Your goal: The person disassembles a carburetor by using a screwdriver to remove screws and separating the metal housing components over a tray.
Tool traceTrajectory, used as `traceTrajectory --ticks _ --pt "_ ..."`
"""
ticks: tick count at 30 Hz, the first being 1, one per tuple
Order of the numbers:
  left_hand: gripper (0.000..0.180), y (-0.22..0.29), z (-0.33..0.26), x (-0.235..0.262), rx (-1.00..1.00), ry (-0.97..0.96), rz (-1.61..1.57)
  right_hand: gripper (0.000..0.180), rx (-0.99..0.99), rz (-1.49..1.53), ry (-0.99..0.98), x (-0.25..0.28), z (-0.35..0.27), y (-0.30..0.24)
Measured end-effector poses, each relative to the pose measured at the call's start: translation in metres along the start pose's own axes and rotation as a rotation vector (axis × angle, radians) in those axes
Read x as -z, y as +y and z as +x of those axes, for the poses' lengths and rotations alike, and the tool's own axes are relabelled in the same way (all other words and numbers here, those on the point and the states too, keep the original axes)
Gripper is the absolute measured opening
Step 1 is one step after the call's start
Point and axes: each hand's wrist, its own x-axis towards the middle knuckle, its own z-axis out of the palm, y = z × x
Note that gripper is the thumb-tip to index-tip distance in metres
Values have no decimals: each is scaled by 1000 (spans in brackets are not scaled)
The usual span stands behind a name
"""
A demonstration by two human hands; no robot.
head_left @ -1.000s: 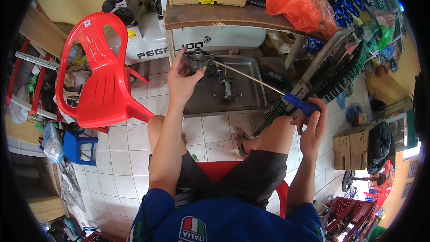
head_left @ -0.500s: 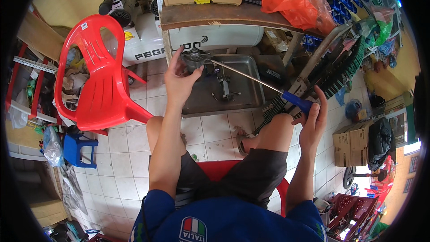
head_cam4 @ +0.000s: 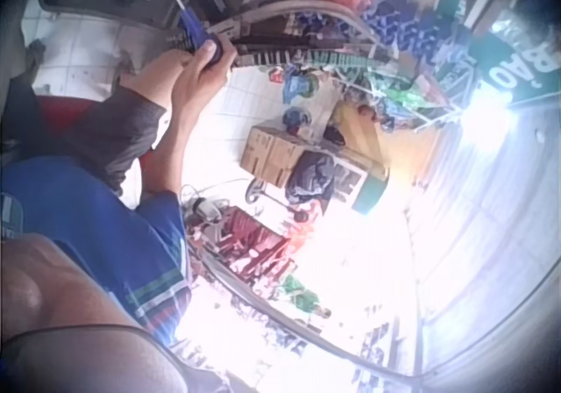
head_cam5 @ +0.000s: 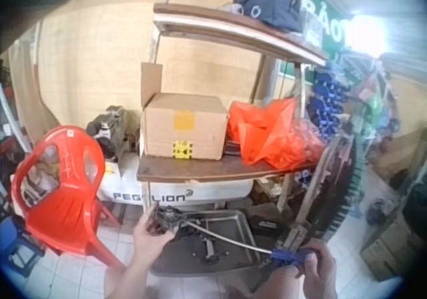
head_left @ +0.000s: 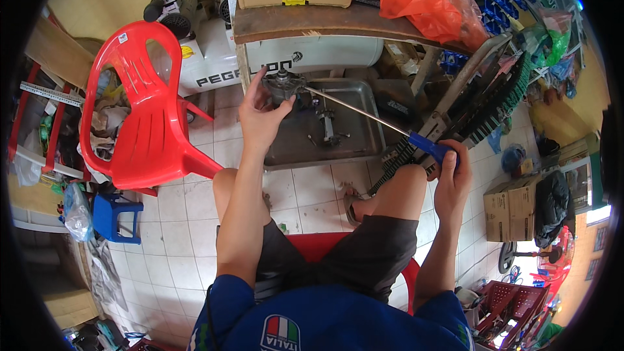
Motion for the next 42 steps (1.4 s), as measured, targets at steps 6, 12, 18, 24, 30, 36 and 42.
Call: traceTrajectory --ticks 6,12,18,24,30,36,42 --pt "79 0 2 -3 -14 6 -16 33 46 230 -47 -3 -8 -16" --pt "79 5 0 -2 -9 7 30 44 -17 71 -80 9 -1 10" --pt "78 7 -3 -6 -21 -14 -34 46 2 233 -22 2 -1 -9" --pt "79 1 0 -2 -2 6 28 38 88 340 -269 15 -7 -2" --pt "78 6 -1 -5 -9 11 5 42 -43 96 -155 13 -3 18" --pt "77 4 0 -1 -7 -16 55 44 -36 421 -156 8 -5 -15" --pt "76 6 -1 -5 -9 -27 19 43 112 429 -198 14 -7 -5"
